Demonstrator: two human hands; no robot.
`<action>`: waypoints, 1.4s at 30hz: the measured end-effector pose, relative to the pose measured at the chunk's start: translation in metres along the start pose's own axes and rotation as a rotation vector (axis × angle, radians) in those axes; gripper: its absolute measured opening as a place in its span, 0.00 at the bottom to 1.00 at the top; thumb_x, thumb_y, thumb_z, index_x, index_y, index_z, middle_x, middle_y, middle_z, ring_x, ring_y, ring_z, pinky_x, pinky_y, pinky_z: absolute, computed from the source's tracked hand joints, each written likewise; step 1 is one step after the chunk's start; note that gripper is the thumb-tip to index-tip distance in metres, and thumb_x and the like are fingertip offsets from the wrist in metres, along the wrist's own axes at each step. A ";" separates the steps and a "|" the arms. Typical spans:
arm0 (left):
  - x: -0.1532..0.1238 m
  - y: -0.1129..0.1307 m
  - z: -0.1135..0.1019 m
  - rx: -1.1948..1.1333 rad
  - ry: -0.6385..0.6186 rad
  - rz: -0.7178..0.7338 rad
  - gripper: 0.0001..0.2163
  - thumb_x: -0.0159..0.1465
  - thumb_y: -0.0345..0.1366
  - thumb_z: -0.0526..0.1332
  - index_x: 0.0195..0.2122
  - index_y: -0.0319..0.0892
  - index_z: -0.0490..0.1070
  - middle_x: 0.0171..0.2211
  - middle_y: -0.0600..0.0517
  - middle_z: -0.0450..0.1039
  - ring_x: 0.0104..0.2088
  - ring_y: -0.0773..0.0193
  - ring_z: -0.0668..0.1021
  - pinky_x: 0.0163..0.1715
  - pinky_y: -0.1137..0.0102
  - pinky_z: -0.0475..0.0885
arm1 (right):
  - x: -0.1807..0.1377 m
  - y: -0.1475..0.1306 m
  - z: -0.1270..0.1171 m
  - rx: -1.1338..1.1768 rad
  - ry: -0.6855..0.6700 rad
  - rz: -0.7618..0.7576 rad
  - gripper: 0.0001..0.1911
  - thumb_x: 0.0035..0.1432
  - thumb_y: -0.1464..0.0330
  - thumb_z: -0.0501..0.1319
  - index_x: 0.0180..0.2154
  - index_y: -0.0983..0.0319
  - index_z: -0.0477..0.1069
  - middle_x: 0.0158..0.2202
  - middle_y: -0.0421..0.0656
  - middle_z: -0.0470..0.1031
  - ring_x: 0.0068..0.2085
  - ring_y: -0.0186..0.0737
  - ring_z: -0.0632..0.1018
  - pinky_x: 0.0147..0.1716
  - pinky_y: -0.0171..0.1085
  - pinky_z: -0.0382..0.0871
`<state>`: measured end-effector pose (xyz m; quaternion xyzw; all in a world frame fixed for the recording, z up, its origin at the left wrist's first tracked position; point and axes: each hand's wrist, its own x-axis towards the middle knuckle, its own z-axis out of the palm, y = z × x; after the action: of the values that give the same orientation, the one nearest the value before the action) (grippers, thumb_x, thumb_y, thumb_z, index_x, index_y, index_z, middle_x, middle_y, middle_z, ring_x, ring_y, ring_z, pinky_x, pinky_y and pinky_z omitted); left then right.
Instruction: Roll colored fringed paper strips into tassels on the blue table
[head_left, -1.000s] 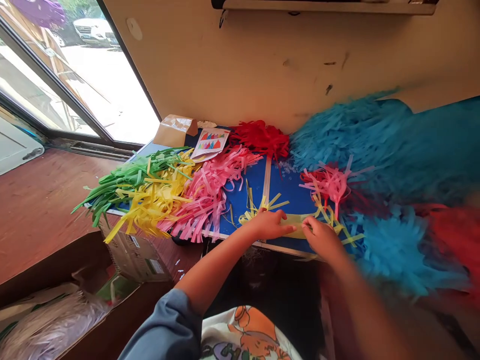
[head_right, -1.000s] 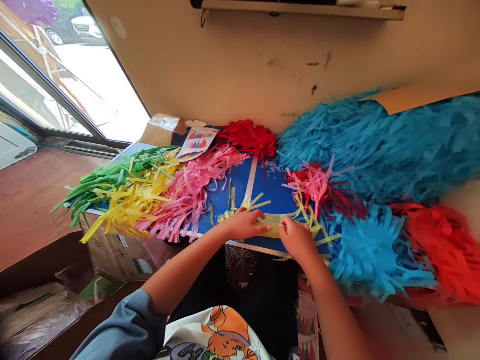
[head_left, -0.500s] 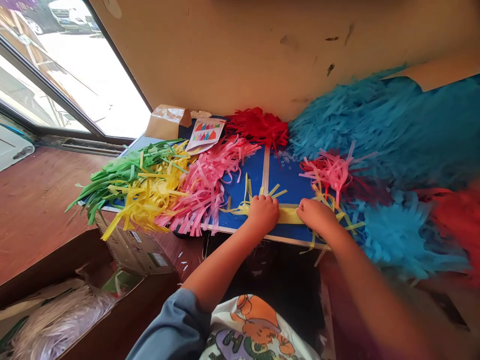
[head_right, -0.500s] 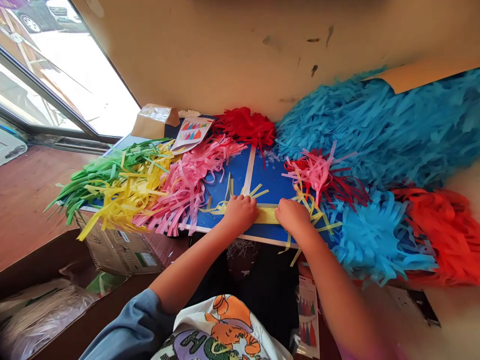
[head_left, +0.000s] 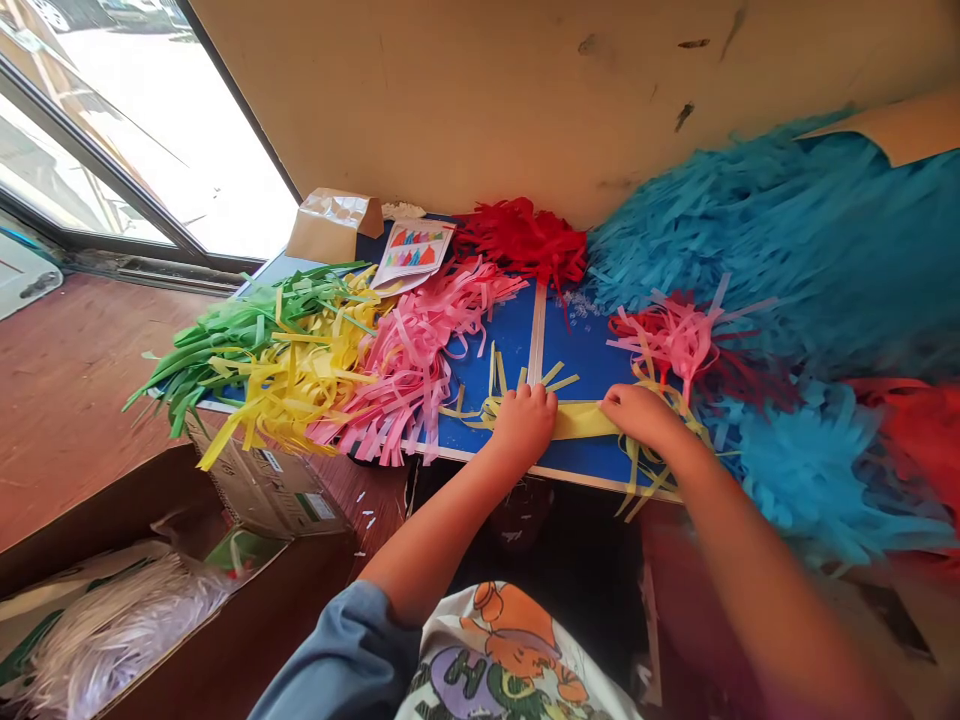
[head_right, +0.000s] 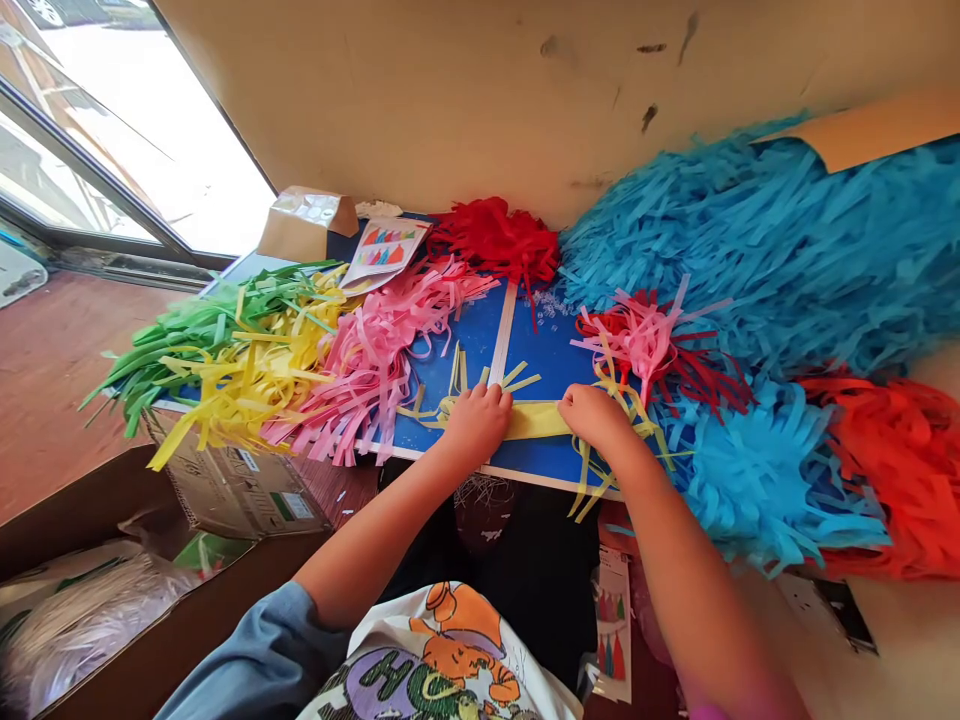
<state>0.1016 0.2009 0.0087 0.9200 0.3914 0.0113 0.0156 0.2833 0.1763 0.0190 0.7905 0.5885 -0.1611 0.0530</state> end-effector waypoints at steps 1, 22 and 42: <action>0.000 -0.001 -0.001 0.002 -0.005 -0.010 0.11 0.64 0.28 0.47 0.41 0.35 0.67 0.39 0.42 0.69 0.42 0.54 0.72 0.36 0.64 0.67 | 0.001 0.000 -0.001 0.002 -0.007 -0.001 0.12 0.56 0.64 0.49 0.29 0.61 0.68 0.31 0.42 0.73 0.32 0.37 0.72 0.27 0.33 0.55; 0.015 -0.004 -0.014 0.044 -0.160 0.012 0.13 0.64 0.27 0.47 0.46 0.32 0.67 0.41 0.38 0.70 0.42 0.54 0.73 0.36 0.65 0.68 | 0.000 -0.017 -0.008 -0.106 -0.058 0.026 0.16 0.58 0.68 0.47 0.39 0.65 0.71 0.39 0.51 0.74 0.40 0.44 0.74 0.33 0.36 0.61; -0.034 0.028 0.012 -0.050 0.137 0.256 0.33 0.62 0.52 0.48 0.61 0.32 0.48 0.63 0.42 0.47 0.62 0.51 0.52 0.58 0.59 0.52 | 0.000 -0.038 -0.017 -0.175 -0.045 0.157 0.22 0.55 0.68 0.53 0.51 0.69 0.62 0.50 0.58 0.66 0.54 0.56 0.64 0.46 0.48 0.62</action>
<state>0.0987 0.1562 -0.0029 0.9589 0.2704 0.0857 0.0102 0.2507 0.1927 0.0391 0.8226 0.5354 -0.1222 0.1472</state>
